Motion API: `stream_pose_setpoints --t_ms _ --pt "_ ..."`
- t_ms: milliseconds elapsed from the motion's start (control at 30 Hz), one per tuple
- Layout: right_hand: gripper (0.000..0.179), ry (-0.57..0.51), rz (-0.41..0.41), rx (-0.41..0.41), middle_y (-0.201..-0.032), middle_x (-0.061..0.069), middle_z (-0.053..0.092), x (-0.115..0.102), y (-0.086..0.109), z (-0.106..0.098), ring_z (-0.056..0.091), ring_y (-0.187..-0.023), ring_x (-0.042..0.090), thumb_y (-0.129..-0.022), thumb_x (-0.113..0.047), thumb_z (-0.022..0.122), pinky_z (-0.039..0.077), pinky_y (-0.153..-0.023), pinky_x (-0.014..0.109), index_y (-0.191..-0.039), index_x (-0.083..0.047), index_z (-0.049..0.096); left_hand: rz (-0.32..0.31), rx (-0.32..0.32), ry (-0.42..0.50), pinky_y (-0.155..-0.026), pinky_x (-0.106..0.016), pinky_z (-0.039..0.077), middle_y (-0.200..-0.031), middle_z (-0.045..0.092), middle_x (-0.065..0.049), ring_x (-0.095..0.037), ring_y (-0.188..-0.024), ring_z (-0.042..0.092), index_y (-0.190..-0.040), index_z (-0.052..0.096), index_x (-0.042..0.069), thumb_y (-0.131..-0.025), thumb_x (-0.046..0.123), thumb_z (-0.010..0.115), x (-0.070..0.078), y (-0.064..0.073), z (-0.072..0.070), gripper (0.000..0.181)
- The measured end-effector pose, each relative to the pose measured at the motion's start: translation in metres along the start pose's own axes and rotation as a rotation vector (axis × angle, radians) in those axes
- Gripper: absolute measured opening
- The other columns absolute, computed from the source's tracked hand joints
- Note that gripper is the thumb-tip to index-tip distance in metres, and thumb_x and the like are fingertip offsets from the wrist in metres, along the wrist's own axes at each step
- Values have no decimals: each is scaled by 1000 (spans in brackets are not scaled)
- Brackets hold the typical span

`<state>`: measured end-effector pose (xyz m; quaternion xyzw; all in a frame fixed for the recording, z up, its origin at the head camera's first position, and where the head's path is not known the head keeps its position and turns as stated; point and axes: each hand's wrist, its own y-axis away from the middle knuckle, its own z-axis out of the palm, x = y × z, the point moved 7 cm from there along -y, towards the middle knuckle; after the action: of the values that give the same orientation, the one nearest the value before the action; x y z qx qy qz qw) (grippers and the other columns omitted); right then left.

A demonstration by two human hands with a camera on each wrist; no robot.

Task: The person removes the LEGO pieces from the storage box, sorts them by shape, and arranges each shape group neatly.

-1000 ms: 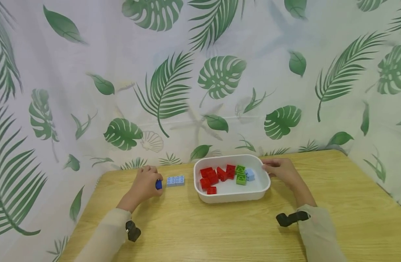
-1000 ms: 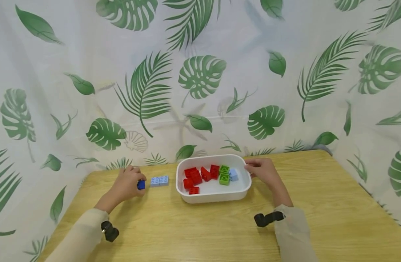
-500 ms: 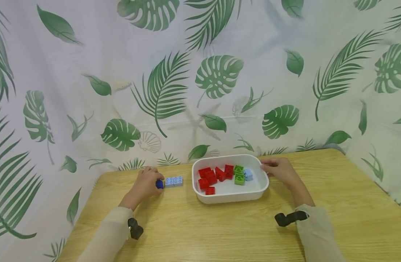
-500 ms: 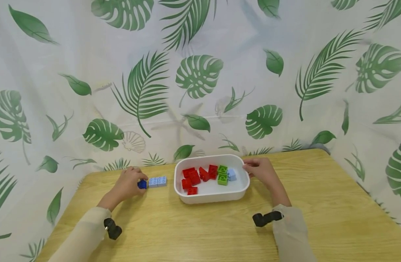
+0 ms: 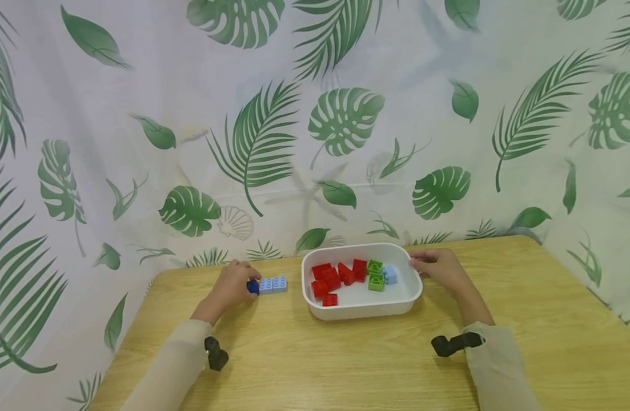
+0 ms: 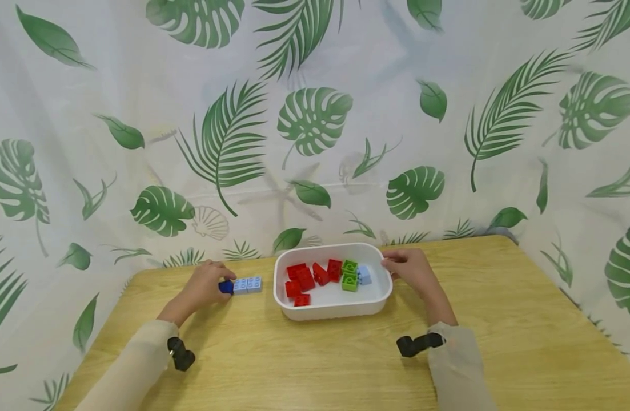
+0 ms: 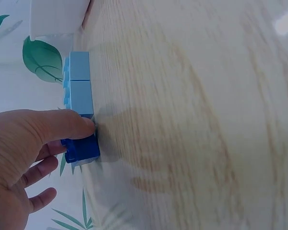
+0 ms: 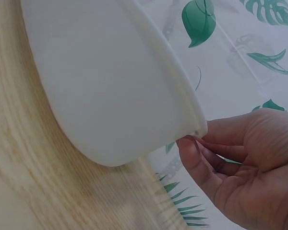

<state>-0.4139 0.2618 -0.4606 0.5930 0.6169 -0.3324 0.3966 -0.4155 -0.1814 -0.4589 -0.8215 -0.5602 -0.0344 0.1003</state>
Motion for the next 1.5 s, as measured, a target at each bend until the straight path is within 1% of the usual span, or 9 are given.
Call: stream_pose_setpoints --t_ms 233,400,633,800,967,1100,1300,1400,1500 --pt "42 -4 17 4 -131 26 65 2 0 1 67 -95 13 -102 -20 63 60 -86 36 -134 6 60 -8 -4 16 -89 -49 45 -105 71 -8 -25 -95 53 -108 78 8 -76 14 89 1 0 4 35" --pt "42 -1 6 10 -130 27 66 3 -2 1 66 -93 12 -102 -19 63 60 -83 34 -134 7 61 -21 -7 35 -91 -48 45 -104 70 -7 -25 -97 53 -111 77 7 -76 14 89 2 0 3 37" --pt "41 -4 -3 11 -130 27 66 1 -1 1 66 -91 11 -102 -19 63 60 -81 31 -134 6 61 -30 -21 30 -90 -47 45 -103 69 -6 -24 -97 53 -115 76 8 -77 17 89 1 0 4 41" --pt "42 -2 -8 6 -130 28 65 2 0 1 67 -92 12 -102 -19 63 60 -81 32 -134 8 60 -33 -28 27 -90 -47 45 -102 68 -6 -24 -98 53 -116 75 8 -77 18 90 1 0 3 43" --pt "42 5 1 8 -131 27 65 1 0 1 67 -95 14 -103 -20 62 60 -86 37 -135 6 60 -34 -31 29 -92 -48 46 -104 69 -7 -26 -100 54 -118 75 8 -77 18 90 0 1 2 45" --pt "41 10 3 8 -132 27 64 0 1 1 67 -97 14 -103 -20 61 60 -87 37 -135 5 60 -21 -30 27 -91 -48 46 -105 69 -8 -26 -99 54 -118 74 7 -76 18 90 1 1 0 46" --pt "42 -1 -5 11 -131 28 64 0 1 1 68 -96 14 -103 -20 61 60 -84 34 -134 7 60 -9 -26 22 -87 -45 46 -105 69 -7 -25 -96 53 -123 72 8 -77 20 89 2 0 -7 50" --pt "42 4 -5 12 -132 28 64 0 2 2 68 -96 15 -103 -20 61 60 -84 34 -135 7 60 4 -6 20 -85 -44 46 -104 68 -8 -25 -95 52 -124 72 9 -78 21 88 6 -1 -15 50" --pt "41 10 -5 13 -132 28 64 1 1 1 68 -97 16 -103 -20 61 60 -85 34 -135 7 60 18 7 27 -86 -46 46 -106 69 -9 -27 -98 53 -125 71 9 -80 22 86 14 -3 -22 49"
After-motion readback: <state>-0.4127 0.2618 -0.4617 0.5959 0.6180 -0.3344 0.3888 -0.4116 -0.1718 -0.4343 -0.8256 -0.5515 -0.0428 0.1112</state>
